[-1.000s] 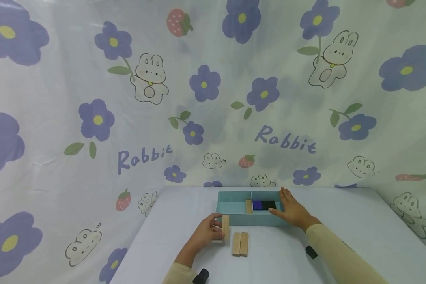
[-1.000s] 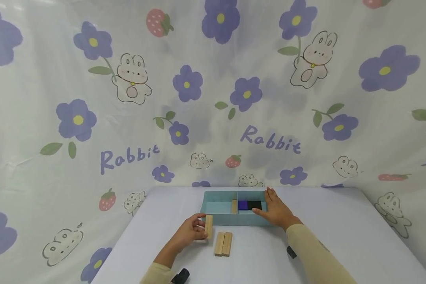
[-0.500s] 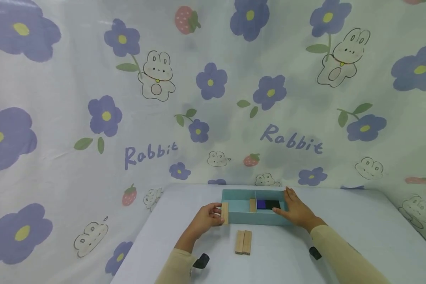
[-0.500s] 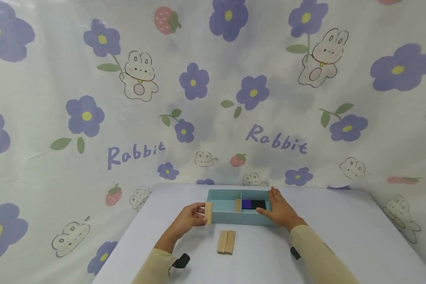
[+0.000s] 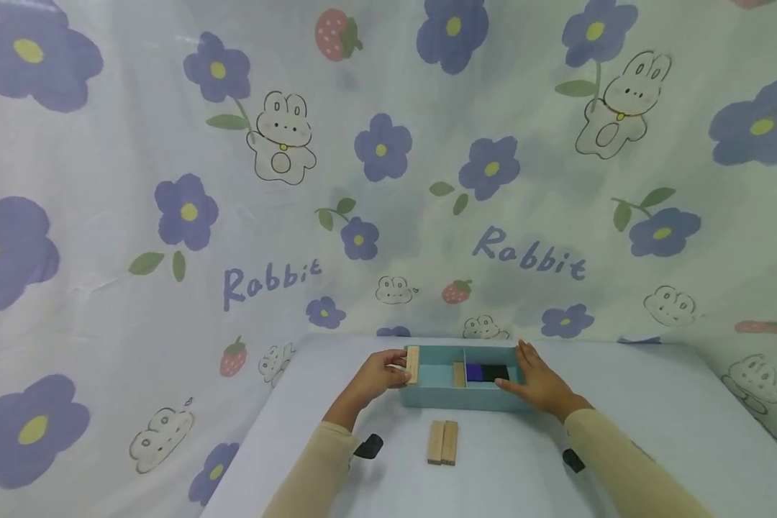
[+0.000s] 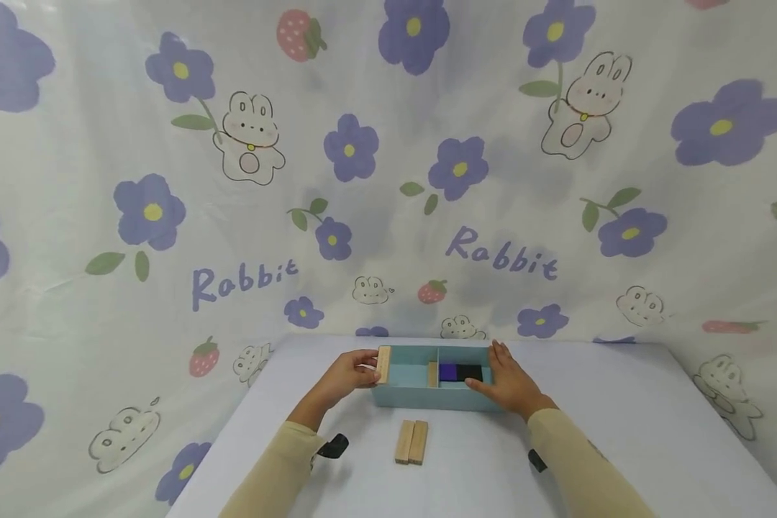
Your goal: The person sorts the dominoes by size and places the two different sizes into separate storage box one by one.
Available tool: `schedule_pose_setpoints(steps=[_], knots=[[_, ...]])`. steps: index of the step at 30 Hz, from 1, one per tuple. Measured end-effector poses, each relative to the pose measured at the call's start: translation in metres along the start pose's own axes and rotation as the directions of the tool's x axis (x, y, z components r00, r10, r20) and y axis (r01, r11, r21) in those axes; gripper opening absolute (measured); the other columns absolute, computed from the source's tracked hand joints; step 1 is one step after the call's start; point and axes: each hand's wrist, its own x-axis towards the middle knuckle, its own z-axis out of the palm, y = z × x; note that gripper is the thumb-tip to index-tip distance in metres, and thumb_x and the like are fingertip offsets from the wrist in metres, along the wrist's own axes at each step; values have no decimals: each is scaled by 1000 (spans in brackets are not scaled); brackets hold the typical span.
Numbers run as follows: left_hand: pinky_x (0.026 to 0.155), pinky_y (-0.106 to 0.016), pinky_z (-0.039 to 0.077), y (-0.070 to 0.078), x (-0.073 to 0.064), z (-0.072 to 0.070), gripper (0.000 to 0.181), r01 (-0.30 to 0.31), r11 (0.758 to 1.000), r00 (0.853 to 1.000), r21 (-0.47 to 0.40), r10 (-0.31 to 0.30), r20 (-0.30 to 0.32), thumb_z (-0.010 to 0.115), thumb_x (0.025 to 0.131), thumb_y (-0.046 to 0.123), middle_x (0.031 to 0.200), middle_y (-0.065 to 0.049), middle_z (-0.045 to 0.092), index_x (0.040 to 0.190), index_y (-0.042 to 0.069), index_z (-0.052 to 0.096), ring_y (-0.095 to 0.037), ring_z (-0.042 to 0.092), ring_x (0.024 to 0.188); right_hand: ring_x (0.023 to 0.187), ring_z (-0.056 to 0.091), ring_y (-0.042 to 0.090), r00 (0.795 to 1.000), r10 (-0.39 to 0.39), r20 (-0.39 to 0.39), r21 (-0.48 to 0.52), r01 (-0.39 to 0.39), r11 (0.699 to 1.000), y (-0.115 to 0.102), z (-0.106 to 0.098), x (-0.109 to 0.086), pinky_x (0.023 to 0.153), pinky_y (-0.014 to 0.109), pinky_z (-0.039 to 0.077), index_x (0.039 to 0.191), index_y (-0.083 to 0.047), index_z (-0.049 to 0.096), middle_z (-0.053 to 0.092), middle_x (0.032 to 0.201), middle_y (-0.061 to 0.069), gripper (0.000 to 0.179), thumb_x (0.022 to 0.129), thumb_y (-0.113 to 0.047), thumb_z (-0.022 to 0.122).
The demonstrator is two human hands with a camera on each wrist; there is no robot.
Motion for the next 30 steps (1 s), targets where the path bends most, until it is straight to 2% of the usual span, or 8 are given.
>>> schedule_pose_setpoints(steps=[7,11,16,24,30], knots=[[75,-34,57,-10,16,5,57,37,997,999,67,-39,23,72,86,-1,113,-14,60,138,-7,48,-23,65,91,144,6,43,1000,3,6,-3,-3,1000,-3,8,-4,112,60,15,151,9,12,6,159,24,105,90,-66,53],[74,-33,57,-10,30,8,55,50,990,998,130,-54,30,73,86,3,111,-12,61,136,-4,51,-22,65,91,144,7,44,1000,-6,-3,-26,6,1000,-3,6,-4,112,59,16,150,11,14,7,159,25,106,89,-68,50],[75,-32,57,-9,45,12,55,88,984,994,154,-96,46,72,86,2,110,-12,61,136,-4,51,-21,65,91,144,6,43,1000,-5,6,-29,5,1000,-3,4,-2,112,59,16,151,10,12,6,159,25,106,90,-68,49],[74,-32,57,-7,60,24,53,91,980,991,179,-108,84,72,86,0,104,-10,61,135,-6,52,-20,65,86,144,7,43,1000,-7,-16,-51,6,999,-2,1,2,113,58,16,150,11,13,8,159,25,107,89,-71,47],[73,-34,57,-2,64,33,52,111,973,987,201,-132,93,70,87,-2,102,-11,60,135,-7,52,-21,65,83,144,9,43,1000,-4,-24,-76,3,997,0,0,2,113,57,16,150,11,15,9,158,25,106,90,-69,48]])
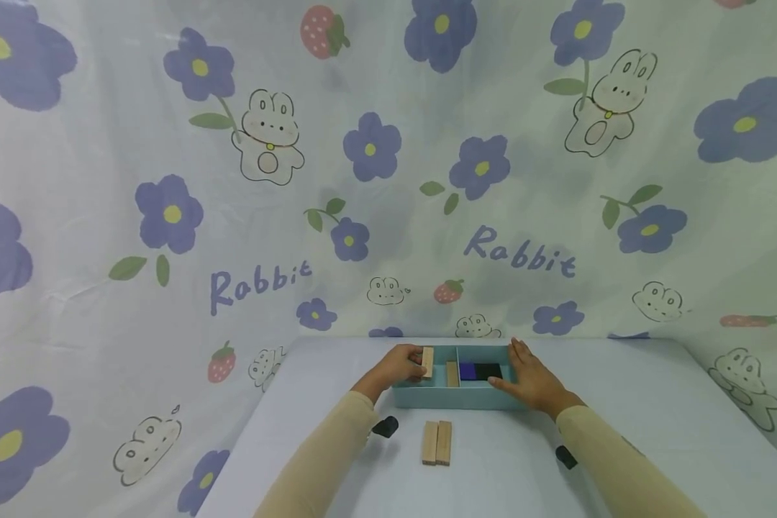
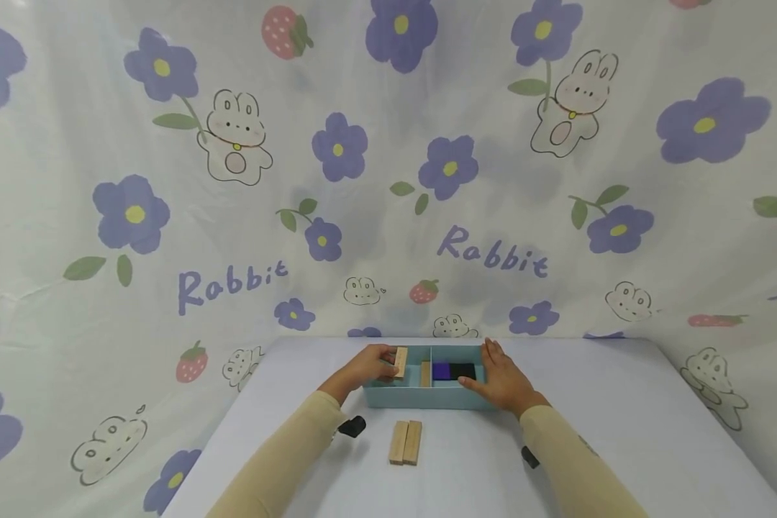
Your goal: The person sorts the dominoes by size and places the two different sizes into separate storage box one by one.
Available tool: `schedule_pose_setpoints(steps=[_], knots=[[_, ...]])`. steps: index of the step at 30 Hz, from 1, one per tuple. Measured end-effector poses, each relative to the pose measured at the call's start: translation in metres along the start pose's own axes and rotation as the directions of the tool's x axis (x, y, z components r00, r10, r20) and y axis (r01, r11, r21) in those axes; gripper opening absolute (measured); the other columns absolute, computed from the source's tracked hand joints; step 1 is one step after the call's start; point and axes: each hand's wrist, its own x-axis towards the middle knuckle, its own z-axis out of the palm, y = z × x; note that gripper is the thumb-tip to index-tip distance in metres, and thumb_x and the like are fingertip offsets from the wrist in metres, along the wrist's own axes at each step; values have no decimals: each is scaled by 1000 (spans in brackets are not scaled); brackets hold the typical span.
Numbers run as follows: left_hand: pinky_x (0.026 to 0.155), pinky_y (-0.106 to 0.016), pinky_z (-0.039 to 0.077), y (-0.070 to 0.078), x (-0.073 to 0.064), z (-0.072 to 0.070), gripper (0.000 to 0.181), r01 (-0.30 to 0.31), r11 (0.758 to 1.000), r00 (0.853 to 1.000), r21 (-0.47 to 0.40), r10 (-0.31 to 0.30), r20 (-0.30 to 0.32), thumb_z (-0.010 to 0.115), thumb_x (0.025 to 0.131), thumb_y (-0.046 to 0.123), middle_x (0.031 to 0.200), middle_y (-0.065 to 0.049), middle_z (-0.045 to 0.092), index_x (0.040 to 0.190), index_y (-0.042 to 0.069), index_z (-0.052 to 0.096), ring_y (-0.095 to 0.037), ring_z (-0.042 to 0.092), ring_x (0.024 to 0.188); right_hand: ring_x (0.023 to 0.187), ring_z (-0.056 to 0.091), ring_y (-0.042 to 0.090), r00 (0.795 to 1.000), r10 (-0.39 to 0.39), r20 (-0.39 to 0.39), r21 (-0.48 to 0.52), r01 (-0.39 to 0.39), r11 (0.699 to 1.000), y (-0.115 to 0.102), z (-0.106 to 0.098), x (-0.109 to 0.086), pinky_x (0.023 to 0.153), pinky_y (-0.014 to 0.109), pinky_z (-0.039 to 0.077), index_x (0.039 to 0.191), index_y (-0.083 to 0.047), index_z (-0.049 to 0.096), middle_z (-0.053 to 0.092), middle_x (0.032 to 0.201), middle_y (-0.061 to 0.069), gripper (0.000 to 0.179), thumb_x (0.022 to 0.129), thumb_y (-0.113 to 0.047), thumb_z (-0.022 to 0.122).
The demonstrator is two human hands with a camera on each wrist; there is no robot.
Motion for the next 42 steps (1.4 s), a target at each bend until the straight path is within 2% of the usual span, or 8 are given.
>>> schedule_pose_setpoints(steps=[5,12,19,26,37,42], knots=[[76,-36,56,2,4,5,49,-8,997,1000,74,7,23,71,88,3,101,-10,61,133,-5,53,-20,65,84,143,11,45,1000,-3,-12,4,3,1000,-1,-2,1,112,59,16,149,12,17,10,158,27,108,88,-72,47],[85,-40,52,1,8,15,49,-6,983,1000,182,8,-5,73,87,9,103,-9,66,130,-5,56,-20,63,93,144,8,43,1000,14,3,16,-14,1000,2,3,0,113,58,15,151,10,12,8,159,24,110,87,-71,50],[89,-43,50,1,10,22,47,27,968,999,249,-22,-23,73,87,11,104,-9,66,128,-6,58,-19,61,91,144,8,43,1000,10,1,24,-10,1000,2,5,0,113,58,14,150,11,16,10,159,24,108,87,-68,53],[92,-47,48,5,11,26,40,61,947,998,316,-52,-37,74,86,12,108,-11,66,121,-5,63,-25,61,98,145,8,42,1000,10,4,22,-10,1000,4,5,1,113,57,14,151,10,16,9,159,23,107,88,-68,53],[93,-47,48,3,23,34,40,129,934,992,333,-118,-55,75,85,13,105,-9,66,120,-3,65,-25,61,97,145,7,42,1000,3,14,18,-3,1000,2,2,-1,113,57,14,151,10,15,8,159,23,107,88,-69,50],[84,-44,52,-1,29,37,29,100,924,995,369,-88,-52,76,84,13,96,-9,67,108,-2,69,-25,62,89,145,7,42,1000,-1,18,9,1,1000,1,0,0,113,57,15,150,10,15,8,159,24,109,88,-73,47]])
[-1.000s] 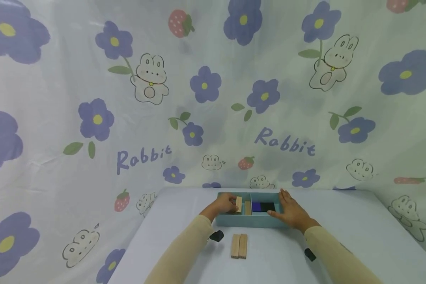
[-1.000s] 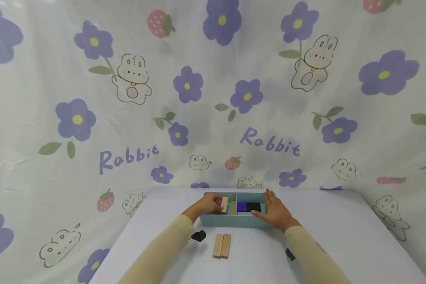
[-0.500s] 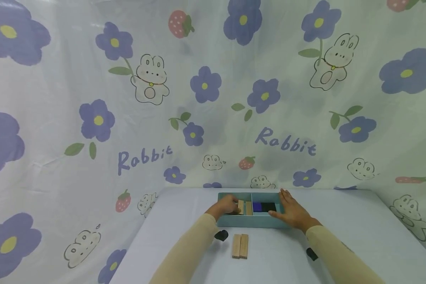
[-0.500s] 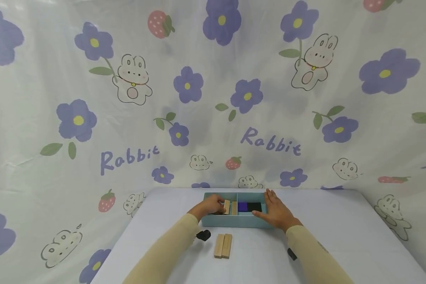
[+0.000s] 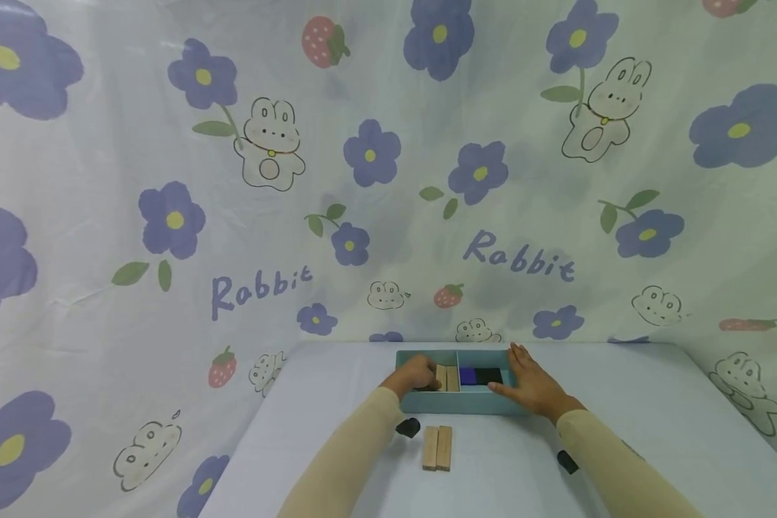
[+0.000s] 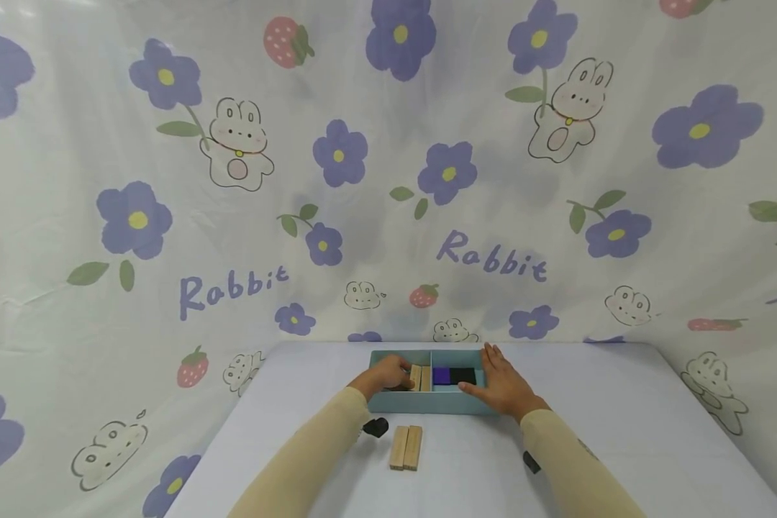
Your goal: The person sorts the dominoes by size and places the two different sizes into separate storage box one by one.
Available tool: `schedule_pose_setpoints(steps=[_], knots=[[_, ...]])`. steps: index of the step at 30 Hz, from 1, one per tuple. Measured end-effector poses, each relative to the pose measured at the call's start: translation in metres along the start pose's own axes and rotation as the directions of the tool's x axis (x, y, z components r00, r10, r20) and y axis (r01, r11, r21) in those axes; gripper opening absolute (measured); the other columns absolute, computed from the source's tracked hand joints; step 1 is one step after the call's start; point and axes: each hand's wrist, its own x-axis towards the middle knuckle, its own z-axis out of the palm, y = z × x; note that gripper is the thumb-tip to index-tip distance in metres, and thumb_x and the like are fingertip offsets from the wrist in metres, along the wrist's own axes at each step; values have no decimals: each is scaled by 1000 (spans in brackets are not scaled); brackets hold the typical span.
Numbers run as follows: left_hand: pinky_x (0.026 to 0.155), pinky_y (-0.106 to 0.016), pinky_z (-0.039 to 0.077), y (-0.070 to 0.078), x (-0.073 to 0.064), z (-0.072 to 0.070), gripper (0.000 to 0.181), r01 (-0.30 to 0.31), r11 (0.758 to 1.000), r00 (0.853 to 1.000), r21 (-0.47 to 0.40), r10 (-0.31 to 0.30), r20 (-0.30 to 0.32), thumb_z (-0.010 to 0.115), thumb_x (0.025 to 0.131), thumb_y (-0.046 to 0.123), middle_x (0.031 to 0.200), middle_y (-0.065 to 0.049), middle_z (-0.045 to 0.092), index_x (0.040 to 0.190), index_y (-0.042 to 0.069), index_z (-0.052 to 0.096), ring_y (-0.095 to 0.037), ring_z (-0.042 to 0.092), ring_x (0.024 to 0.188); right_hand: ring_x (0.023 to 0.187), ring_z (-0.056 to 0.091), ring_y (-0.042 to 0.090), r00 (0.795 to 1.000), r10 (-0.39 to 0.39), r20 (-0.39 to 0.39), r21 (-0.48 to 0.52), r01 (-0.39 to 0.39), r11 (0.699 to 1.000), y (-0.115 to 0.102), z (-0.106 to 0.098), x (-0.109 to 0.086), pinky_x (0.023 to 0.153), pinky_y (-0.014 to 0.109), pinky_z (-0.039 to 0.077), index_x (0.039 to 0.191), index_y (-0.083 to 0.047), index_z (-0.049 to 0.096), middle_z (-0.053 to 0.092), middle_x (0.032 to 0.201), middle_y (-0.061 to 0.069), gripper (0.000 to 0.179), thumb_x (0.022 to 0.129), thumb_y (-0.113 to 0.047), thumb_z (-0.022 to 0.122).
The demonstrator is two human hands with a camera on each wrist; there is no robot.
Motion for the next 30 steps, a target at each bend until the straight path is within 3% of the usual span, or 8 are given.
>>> schedule_pose_setpoints(steps=[4,10,18,30], knots=[[83,-44,53,1,0,0,29,-18,1000,1000,26,18,-12,77,83,12,97,-10,66,106,-3,68,-26,62,91,145,7,42,1000,-4,-6,-3,4,1000,-2,-1,0,114,56,15,150,11,15,9,159,24,107,89,-71,48],[83,-46,52,6,-3,-1,27,29,998,999,51,-27,-31,76,84,10,97,-10,65,107,-3,67,-26,61,90,144,8,42,1000,-17,-20,4,17,1000,-4,-2,0,114,56,15,149,12,17,10,158,24,105,89,-68,50],[87,-46,51,7,-2,0,35,24,999,999,32,-23,-35,77,84,12,105,-15,65,112,-5,65,-30,62,98,144,7,42,1000,-11,-20,3,11,1000,-3,-2,2,114,56,14,150,12,16,10,159,24,106,89,-69,49],[97,-49,45,12,-15,-9,44,33,999,999,-19,-33,-10,76,85,11,118,-18,61,122,-5,60,-35,57,111,144,8,42,1000,6,-3,4,-6,1000,0,-1,1,113,57,14,150,11,16,9,159,24,110,87,-74,46]])
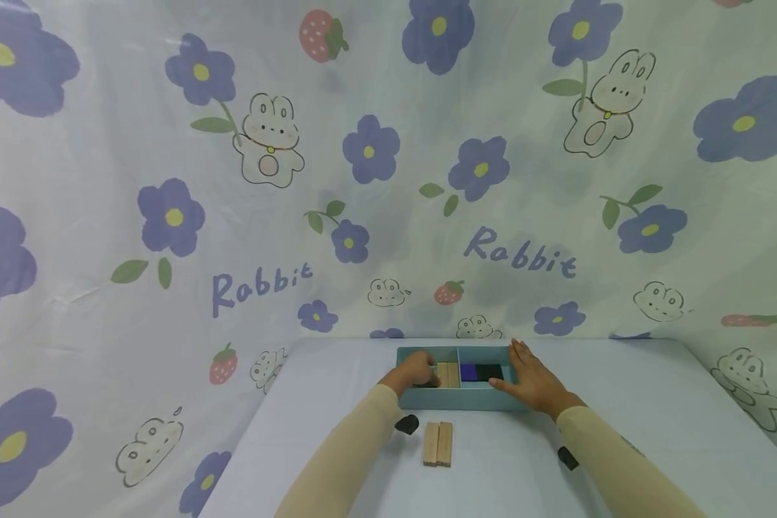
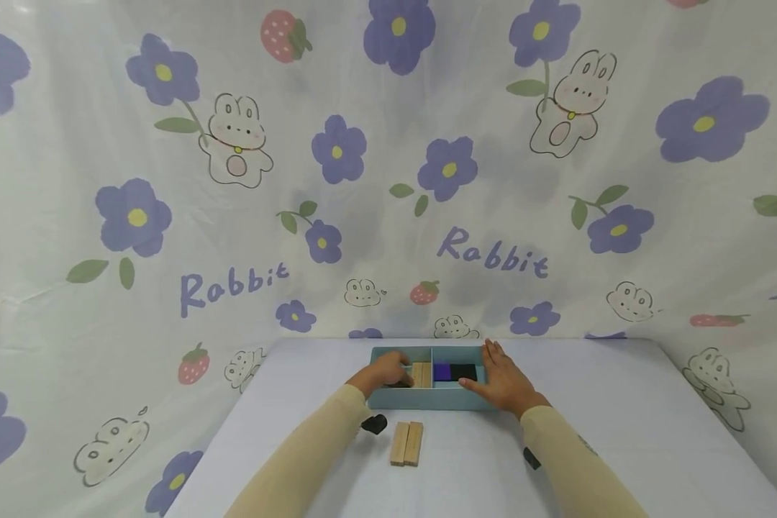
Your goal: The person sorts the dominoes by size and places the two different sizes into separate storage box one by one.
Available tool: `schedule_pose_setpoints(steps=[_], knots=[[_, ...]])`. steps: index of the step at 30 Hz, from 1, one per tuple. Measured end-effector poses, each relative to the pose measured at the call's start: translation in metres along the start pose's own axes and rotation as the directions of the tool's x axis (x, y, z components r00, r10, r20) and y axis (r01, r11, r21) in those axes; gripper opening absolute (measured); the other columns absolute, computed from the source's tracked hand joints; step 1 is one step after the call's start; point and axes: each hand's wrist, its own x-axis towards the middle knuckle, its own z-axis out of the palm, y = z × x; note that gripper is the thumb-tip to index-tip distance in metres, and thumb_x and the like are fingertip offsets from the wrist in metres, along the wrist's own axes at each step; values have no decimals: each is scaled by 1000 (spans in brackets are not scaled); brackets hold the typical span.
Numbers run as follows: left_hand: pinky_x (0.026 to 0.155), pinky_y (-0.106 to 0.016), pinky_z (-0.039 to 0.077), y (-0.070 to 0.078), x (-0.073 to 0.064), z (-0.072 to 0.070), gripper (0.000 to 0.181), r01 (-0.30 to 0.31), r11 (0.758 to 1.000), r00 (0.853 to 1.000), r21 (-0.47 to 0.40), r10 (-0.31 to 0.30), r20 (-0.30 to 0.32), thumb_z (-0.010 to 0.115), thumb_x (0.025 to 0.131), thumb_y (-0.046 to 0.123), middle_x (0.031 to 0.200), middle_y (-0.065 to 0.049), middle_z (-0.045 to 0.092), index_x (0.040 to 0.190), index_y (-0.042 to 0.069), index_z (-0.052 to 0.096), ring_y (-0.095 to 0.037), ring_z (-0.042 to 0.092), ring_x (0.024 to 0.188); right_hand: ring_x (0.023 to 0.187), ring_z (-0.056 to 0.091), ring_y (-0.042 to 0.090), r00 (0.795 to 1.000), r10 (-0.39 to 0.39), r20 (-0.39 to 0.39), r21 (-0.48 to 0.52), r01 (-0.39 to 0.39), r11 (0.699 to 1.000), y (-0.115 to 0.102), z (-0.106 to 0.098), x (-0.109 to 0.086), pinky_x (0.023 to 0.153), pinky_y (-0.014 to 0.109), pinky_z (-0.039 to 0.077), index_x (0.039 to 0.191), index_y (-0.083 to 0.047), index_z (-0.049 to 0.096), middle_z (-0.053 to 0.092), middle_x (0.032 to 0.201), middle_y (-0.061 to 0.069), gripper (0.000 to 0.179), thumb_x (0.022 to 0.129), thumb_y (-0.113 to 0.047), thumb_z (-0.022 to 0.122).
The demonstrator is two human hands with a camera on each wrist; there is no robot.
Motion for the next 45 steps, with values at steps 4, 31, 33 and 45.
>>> schedule_pose_setpoints(steps=[4,31,33,45], knots=[[92,-45,49,-1,-4,-5,45,4,999,1000,-54,-4,11,73,86,8,104,-14,66,125,-6,57,-29,64,99,144,8,43,1000,-3,-3,0,3,1000,-1,-1,0,113,57,14,150,12,16,9,158,25,108,88,-71,48],[72,-37,58,-20,-61,-33,55,-109,860,987,-499,153,47,70,85,-5,92,-13,65,135,-7,48,-24,67,83,143,8,45,999,-39,-6,15,39,999,-2,-2,-1,113,58,14,149,13,15,9,157,28,103,91,-64,51],[72,-37,58,-24,-65,-29,55,-112,862,987,-495,153,43,72,84,-4,93,-11,66,135,-6,50,-23,67,84,143,8,45,999,-43,-11,13,44,999,-2,-3,-1,112,59,15,149,13,15,10,157,28,103,91,-64,52],[70,-40,58,-40,-89,-6,49,-160,821,967,-548,241,80,73,83,-4,104,-19,64,129,-5,57,-25,67,82,143,9,47,998,-53,-26,29,54,998,-1,0,-3,111,60,16,148,14,16,10,157,29,108,89,-70,48]])
